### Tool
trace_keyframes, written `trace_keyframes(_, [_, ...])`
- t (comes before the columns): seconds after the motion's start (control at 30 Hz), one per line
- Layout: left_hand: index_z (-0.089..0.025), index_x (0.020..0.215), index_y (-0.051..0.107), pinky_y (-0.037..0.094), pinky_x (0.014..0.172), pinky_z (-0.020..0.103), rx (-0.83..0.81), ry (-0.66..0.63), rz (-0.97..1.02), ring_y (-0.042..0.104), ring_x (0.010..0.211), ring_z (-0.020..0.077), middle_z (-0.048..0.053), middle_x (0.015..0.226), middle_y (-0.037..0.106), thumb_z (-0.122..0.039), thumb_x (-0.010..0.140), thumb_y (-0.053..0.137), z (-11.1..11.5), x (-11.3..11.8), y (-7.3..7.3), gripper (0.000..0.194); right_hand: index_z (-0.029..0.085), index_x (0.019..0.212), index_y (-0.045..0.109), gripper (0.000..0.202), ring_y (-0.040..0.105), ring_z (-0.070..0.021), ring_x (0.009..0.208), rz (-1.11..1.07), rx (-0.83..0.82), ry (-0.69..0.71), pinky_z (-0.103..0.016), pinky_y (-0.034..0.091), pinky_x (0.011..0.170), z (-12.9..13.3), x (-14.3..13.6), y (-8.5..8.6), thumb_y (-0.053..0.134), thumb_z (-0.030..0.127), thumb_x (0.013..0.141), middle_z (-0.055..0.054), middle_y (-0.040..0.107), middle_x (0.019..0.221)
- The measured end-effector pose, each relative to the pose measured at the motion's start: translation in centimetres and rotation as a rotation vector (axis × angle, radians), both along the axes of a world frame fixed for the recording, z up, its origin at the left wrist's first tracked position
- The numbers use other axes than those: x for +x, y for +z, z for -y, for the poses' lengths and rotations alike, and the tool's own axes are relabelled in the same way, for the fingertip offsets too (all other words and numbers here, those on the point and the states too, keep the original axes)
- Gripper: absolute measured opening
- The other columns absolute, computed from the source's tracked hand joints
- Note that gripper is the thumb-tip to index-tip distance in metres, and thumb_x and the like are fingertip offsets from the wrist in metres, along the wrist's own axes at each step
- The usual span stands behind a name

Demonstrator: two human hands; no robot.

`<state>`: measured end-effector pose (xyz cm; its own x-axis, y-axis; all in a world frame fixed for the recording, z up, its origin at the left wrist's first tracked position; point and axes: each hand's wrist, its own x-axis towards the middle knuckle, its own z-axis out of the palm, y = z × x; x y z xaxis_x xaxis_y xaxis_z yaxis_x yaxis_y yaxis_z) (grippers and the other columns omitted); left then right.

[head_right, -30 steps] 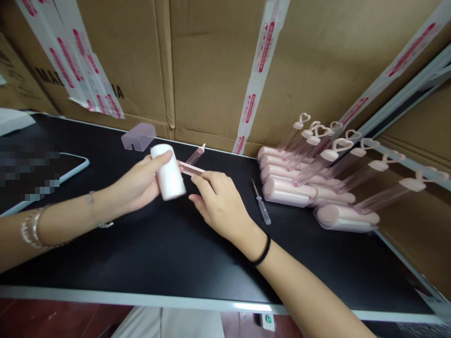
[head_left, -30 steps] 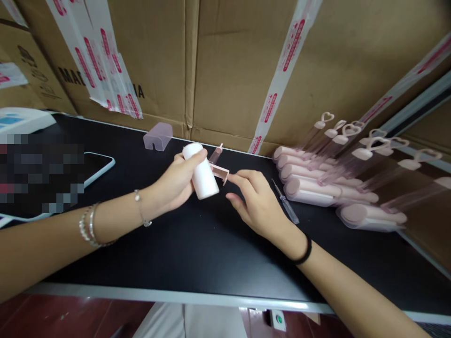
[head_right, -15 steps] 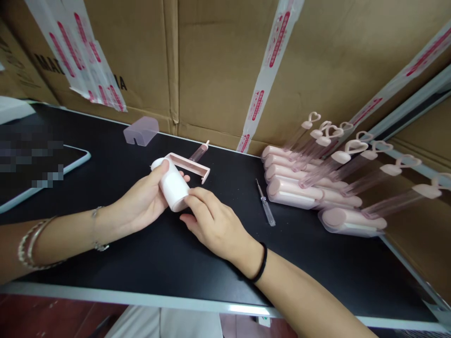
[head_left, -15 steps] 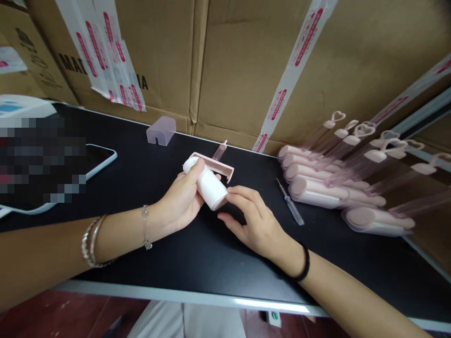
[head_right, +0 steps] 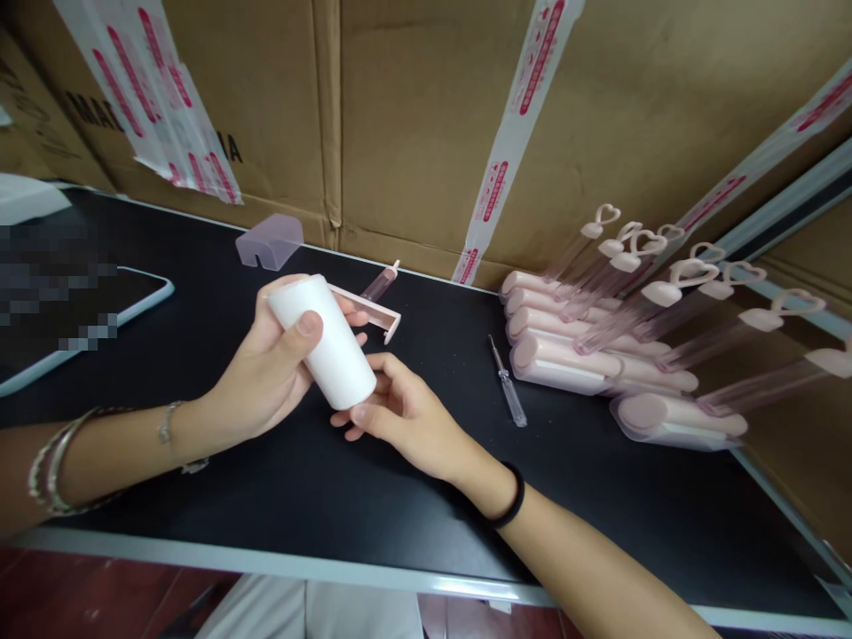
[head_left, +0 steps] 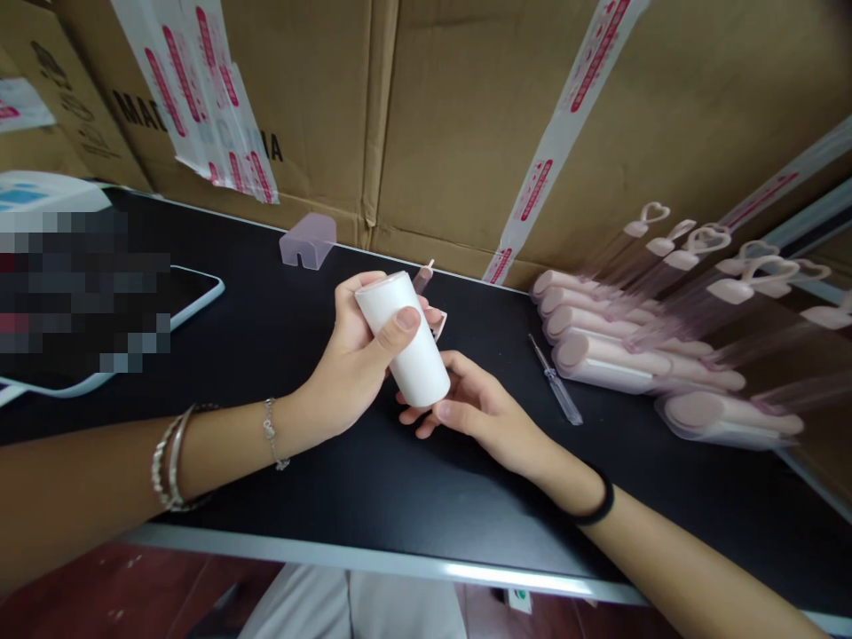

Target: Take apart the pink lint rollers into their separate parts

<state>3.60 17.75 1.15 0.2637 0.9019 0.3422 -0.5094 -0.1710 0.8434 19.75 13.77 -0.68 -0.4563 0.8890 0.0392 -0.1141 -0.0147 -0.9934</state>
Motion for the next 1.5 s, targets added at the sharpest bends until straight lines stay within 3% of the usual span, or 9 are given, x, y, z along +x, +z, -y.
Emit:
trace_keyframes(0.2, [-0.026,0.11,0.034,0.055,0.082,0.035,0.131,-0.044,-0.062,0.062,0.101,0.0188,0.002,0.102,0.062,-0.028,0.083,0.063,0.2,0.0,-0.6,0.039,0.019,0.098,0.044,0.031,0.068,-0.013,0.079,-0.03,-0.05,-0.022,-0.027,0.056,0.067,0.0,-0.3,0.0,0.056,0.011,0.071,-0.001,0.065,0.088])
trace_keyframes(0.47, [-0.026,0.108,0.036,0.054,0.08,0.035,0.151,-0.01,-0.082,0.064,0.096,0.0197,0.002,0.098,0.063,-0.029,0.08,0.066,0.2,0.1,-0.4,0.042,0.016,0.099,0.049,0.034,0.067,-0.0138,0.079,-0.038,-0.1,0.028,-0.027,0.055,0.067,-0.2,-0.2,0.0,0.052,0.012,0.066,-0.006,0.065,0.096])
trace_keyframes(0.77, [-0.025,0.108,0.035,0.055,0.081,0.035,0.186,0.002,-0.134,0.063,0.097,0.0194,0.004,0.103,0.061,-0.025,0.079,0.066,0.8,0.1,-0.3,0.043,0.014,0.094,0.05,0.033,0.063,-0.0132,0.068,0.058,-0.111,0.069,-0.029,0.052,0.065,-0.1,-0.1,0.6,0.044,0.012,0.063,-0.004,0.066,0.077])
trace_keyframes(1.03, [-0.026,0.108,0.036,0.056,0.077,0.034,0.182,0.013,-0.132,0.063,0.093,0.0195,0.004,0.105,0.059,-0.026,0.077,0.068,1.1,0.3,0.0,0.045,0.017,0.082,0.045,0.015,0.05,-0.0089,0.057,0.194,0.048,0.06,-0.024,0.043,0.057,0.1,0.0,0.8,0.041,0.011,0.069,0.002,0.056,0.065])
trace_keyframes(1.2, [-0.025,0.109,0.034,0.054,0.079,0.035,0.277,0.005,-0.171,0.064,0.09,0.018,0.005,0.106,0.058,-0.023,0.077,0.068,0.5,0.1,-0.2,0.046,0.015,0.098,0.048,0.027,0.055,-0.011,0.065,0.068,-0.035,0.163,-0.025,0.045,0.056,-0.3,0.7,0.3,0.046,0.017,0.072,-0.001,0.058,0.079])
trace_keyframes(1.3, [-0.024,0.109,0.034,0.052,0.082,0.036,0.409,0.017,-0.229,0.062,0.094,0.019,0.004,0.104,0.058,-0.024,0.071,0.074,0.2,0.0,-0.5,0.055,0.018,0.116,0.043,0.038,0.058,-0.0135,0.082,0.163,0.101,0.076,-0.029,0.05,0.069,0.0,0.8,0.3,0.053,0.033,0.083,-0.005,0.057,0.098])
trace_keyframes(1.4, [-0.024,0.112,0.034,0.046,0.093,0.038,0.587,0.025,-0.273,0.055,0.108,0.0197,0.006,0.112,0.056,-0.027,0.074,0.072,0.6,-0.1,-0.7,0.054,0.02,0.122,0.04,0.053,0.054,-0.0174,0.105,0.394,0.402,-0.116,-0.032,0.045,0.089,0.5,0.4,0.6,0.064,0.038,0.079,-0.007,0.053,0.118])
trace_keyframes(1.5, [-0.024,0.119,0.033,0.045,0.094,0.035,0.644,-0.003,-0.371,0.049,0.112,0.0186,0.008,0.121,0.048,-0.031,0.082,0.064,0.9,-0.6,-0.6,0.049,0.018,0.116,0.044,0.049,0.056,-0.0185,0.102,0.604,0.611,-0.213,-0.03,0.046,0.086,0.7,0.6,1.2,0.065,0.041,0.078,-0.007,0.058,0.111])
